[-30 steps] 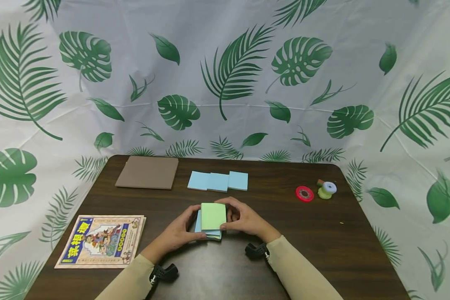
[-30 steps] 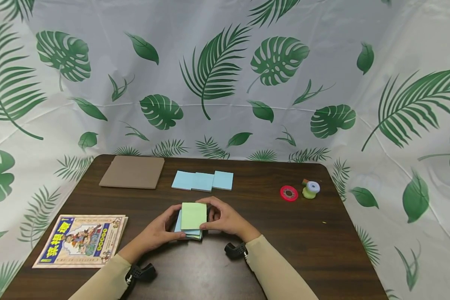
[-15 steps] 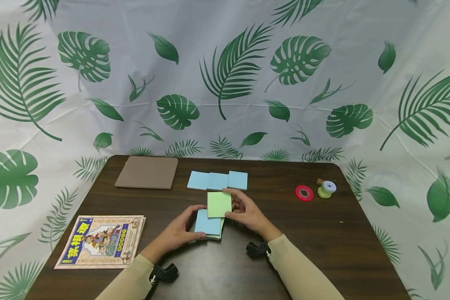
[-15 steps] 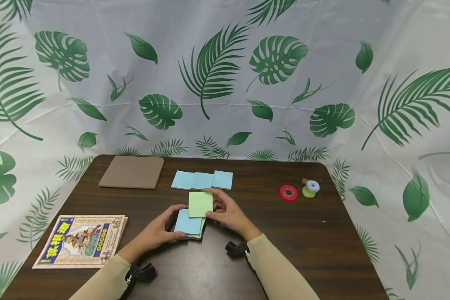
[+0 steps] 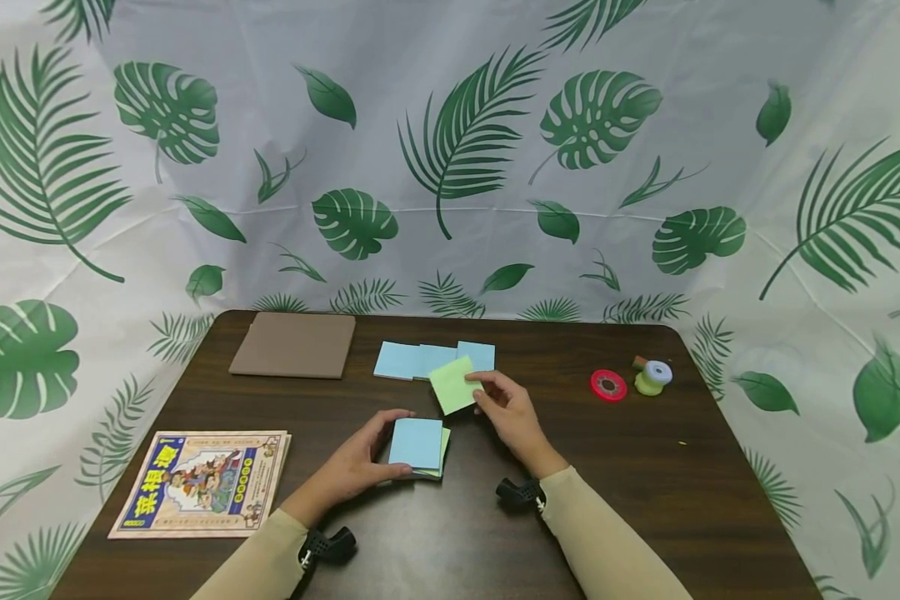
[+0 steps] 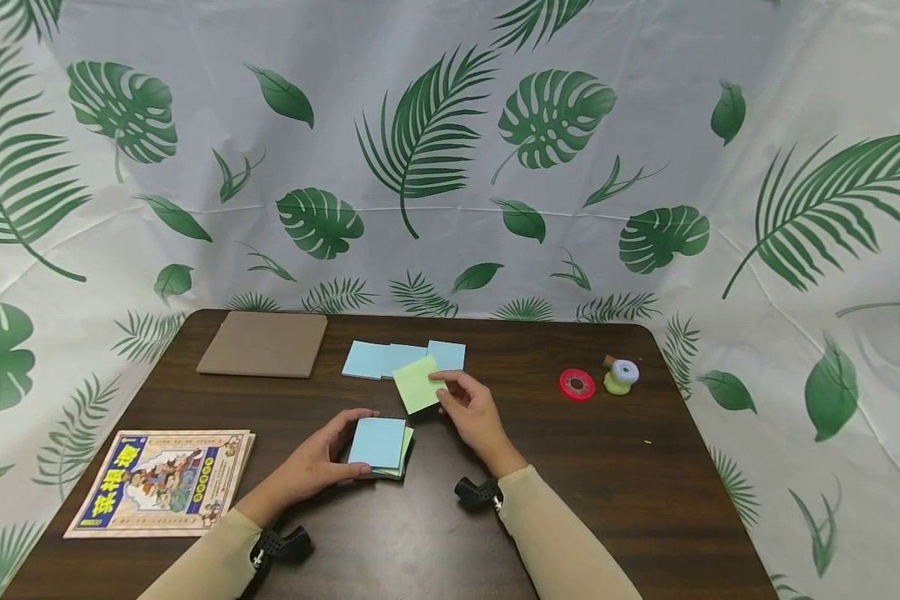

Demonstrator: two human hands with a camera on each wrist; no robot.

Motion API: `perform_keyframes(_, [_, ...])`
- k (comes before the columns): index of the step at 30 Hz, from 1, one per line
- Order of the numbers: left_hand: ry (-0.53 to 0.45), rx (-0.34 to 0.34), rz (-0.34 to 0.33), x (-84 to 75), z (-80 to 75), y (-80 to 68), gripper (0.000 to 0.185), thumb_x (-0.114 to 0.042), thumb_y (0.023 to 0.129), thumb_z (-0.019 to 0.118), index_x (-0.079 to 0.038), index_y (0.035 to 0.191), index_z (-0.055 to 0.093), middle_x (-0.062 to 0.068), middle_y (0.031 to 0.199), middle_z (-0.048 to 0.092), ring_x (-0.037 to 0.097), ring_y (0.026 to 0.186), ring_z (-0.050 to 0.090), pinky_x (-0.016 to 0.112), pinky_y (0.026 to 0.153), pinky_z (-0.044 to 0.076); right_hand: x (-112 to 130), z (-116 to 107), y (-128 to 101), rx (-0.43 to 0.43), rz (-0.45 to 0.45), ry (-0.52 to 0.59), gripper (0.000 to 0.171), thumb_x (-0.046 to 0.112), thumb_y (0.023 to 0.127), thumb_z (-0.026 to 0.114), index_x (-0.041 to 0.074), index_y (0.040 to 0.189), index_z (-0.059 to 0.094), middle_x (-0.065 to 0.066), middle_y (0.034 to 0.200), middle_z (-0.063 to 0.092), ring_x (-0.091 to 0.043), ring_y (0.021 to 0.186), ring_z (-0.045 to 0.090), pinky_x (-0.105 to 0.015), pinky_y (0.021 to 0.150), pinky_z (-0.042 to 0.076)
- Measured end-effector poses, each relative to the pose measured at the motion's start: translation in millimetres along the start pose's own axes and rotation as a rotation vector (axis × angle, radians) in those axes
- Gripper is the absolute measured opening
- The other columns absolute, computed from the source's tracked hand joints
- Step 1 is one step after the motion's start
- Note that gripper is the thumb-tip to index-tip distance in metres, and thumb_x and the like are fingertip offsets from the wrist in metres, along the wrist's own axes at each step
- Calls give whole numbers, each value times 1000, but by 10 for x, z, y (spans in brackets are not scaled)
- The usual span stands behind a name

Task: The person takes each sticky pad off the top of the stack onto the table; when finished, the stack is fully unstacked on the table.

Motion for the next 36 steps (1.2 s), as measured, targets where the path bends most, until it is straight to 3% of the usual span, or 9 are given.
perform_keyframes(4, [3, 1, 4, -3, 0, -2, 87, -15, 90, 92, -12, 161, 43, 13, 167, 48, 32, 159, 39, 8, 117, 34, -1, -292, 26, -192, -40, -60, 20, 15, 109, 68, 9, 125, 78, -14, 122, 74, -37, 91, 66, -32, 78, 61])
perform_keyframes(8, [11, -2, 2, -1, -7, -6, 87, -16, 89, 92, -12, 161, 43, 12, 167, 48, 32, 160, 39, 8, 117, 33, 2, -528, 17, -345, -74, -123, 22, 10, 109, 66, 5, 127, 77, -20, 119, 73, -35, 85, 61, -22, 74, 52])
perform_keyframes(14, [15, -4, 2, 3, -9, -12, 87, -18, 89, 92, -11, 161, 43, 15, 168, 48, 33, 161, 38, 8, 118, 31, 73, -665, -17, -432, -113, -253, 31, 3, 109, 63, 6, 138, 73, -21, 132, 70, -20, 94, 56, -16, 81, 45])
perform_keyframes(18, [17, -4, -2, 1, -11, -15, 88, -20, 89, 93, -11, 161, 43, 15, 168, 47, 33, 161, 37, 8, 118, 31, 53, -717, -27, -468, -74, -337, 37, 2, 109, 62, 11, 143, 71, -16, 134, 69, -22, 98, 57, -21, 86, 47])
perform_keyframes(20, [17, -4, -3, -2, -12, -15, 88, -20, 89, 93, -10, 161, 42, 16, 168, 47, 33, 161, 37, 9, 119, 31, 10, -731, -23, -472, -21, -397, 38, 2, 109, 60, 11, 145, 69, -17, 134, 69, -28, 96, 58, -30, 86, 49])
perform_keyframes(22, [19, -5, -4, -5, -14, -15, 88, -19, 89, 92, -10, 162, 42, 16, 168, 47, 33, 161, 37, 9, 119, 31, -50, -734, -17, -456, 60, -474, 39, 6, 110, 60, 11, 148, 67, -17, 139, 67, -34, 106, 59, -43, 93, 50])
perform_keyframes(27, [31, -11, -10, 0, -16, -16, 87, -20, 89, 92, -12, 161, 43, 14, 168, 48, 31, 160, 38, 10, 119, 31, -159, -663, 3, -327, 226, -645, 53, 20, 108, 64, 10, 159, 54, -22, 164, 51, -49, 149, 40, -68, 118, 27])
perform_keyframes(29, [38, -17, -14, 3, -18, -17, 87, -20, 89, 93, -14, 160, 44, 12, 167, 49, 30, 159, 40, 10, 118, 32, -159, -622, 12, -283, 240, -697, 57, 23, 107, 66, 8, 161, 52, -25, 169, 43, -51, 154, 34, -72, 118, 22])
perform_keyframes(36, [55, -19, -8, -9, -20, -15, 87, -21, 89, 93, -12, 161, 44, 12, 167, 50, 29, 158, 41, 9, 117, 33, -138, -535, 15, -219, 241, -812, 61, 29, 105, 69, 7, 160, 54, -28, 177, 28, -53, 156, 31, -75, 118, 23])
Point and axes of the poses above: each hand's wrist, its own y-axis towards the middle knuckle, its own z-axis out of the palm, x = y × z, the point moved 9 cm from there along y, towards the middle knuckle
